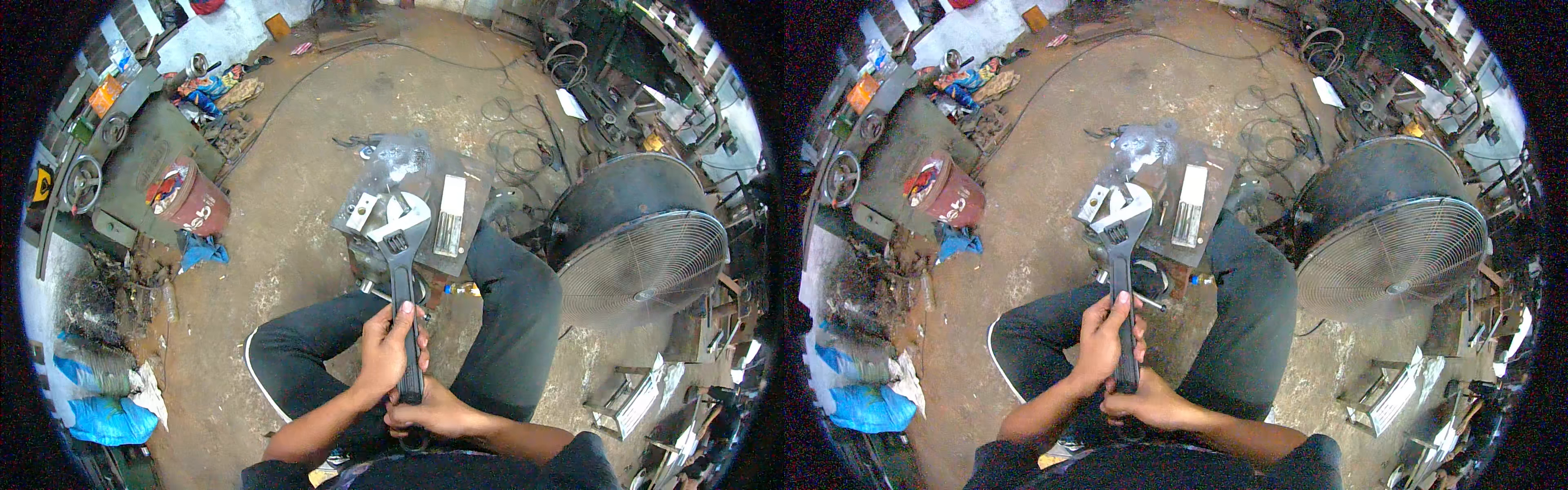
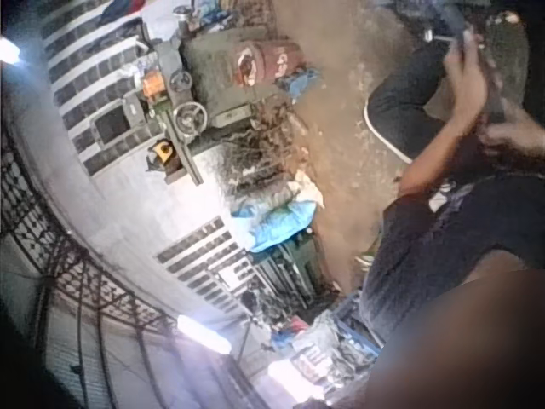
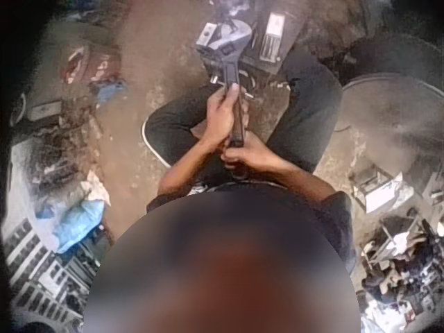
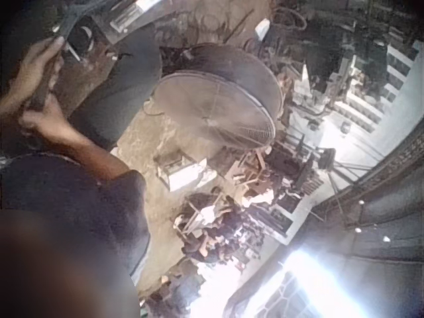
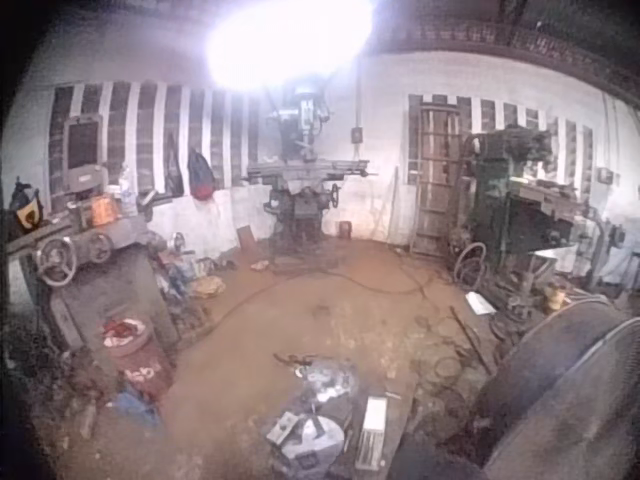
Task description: The person uses a large adjustable wrench to tighten a bolt on a metal part clamped in a bench vise. They repeatedly reposition the wrench and apply force to turn the bolt.
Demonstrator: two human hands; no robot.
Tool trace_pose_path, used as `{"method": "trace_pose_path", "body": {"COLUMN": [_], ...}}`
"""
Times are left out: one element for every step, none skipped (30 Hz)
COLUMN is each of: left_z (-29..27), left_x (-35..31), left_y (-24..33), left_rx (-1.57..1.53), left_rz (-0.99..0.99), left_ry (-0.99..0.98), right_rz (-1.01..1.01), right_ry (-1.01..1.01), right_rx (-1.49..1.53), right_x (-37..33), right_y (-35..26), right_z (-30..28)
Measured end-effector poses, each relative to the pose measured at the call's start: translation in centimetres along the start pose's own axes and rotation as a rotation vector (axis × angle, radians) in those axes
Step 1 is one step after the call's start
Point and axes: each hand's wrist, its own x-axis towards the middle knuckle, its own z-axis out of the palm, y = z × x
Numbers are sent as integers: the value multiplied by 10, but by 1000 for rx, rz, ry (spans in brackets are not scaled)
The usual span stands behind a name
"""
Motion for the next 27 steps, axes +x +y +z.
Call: {"method": "trace_pose_path", "body": {"left_z": [0,-1,-3,-4,-6,-7,-6,-2,6,16,28,45,69,95,122,144,160,171,177,186,195,201,204,205,203,200,187], "left_x": [0,0,0,0,0,-1,-2,-2,-1,0,1,6,15,27,41,58,72,85,98,108,119,129,136,141,142,141,136], "left_y": [1,1,1,-1,-3,-5,-7,-8,-11,-13,-16,-19,-26,-35,-45,-55,-64,-71,-75,-75,-71,-65,-59,-53,-50,-47,-49], "left_rx": [3,-19,-37,-59,-70,-77,-85,-111,-69,-115,-143,-167,-293,-404,-508,-590,-606,-612,-587,-599,-565,-552,-520,-440,-487,-523,-398], "left_rz": [-26,9,-2,-32,-27,-38,-48,-29,-13,-49,-13,-40,86,70,271,333,445,521,509,581,551,576,572,561,568,498,508], "left_ry": [14,-26,-22,-7,-8,-1,8,1,52,98,106,186,151,201,209,249,264,265,238,237,244,234,241,256,248,169,102], "right_rz": [-36,-38,-13,-27,-19,-15,-9,-2,8,6,67,164,314,405,438,374,368,305,313,274,316,377,399,440,424,426,443], "right_ry": [0,-7,-37,-6,-1,-19,16,26,32,-13,-24,-5,-19,161,189,71,182,196,133,91,74,40,0,-6,-106,-55,32], "right_rx": [0,-8,-34,10,36,59,15,-26,-66,-101,-65,-5,183,46,-30,231,-174,-539,-580,-690,-726,-646,-737,-795,-755,-774,-810], "right_x": [1,2,3,3,2,1,-3,-6,-12,-19,-28,-37,-49,-65,-75,-86,-99,-108,-111,-108,-101,-91,-82,-73,-70,-69,-72], "right_y": [-1,0,1,3,4,6,5,3,-3,-11,-21,-33,-51,-75,-100,-119,-137,-154,-174,-192,-213,-234,-252,-264,-270,-272,-264], "right_z": [0,0,0,1,0,1,0,-2,-7,-13,-21,-30,-47,-70,-96,-118,-136,-153,-168,-180,-191,-198,-206,-212,-216,-217,-213]}}
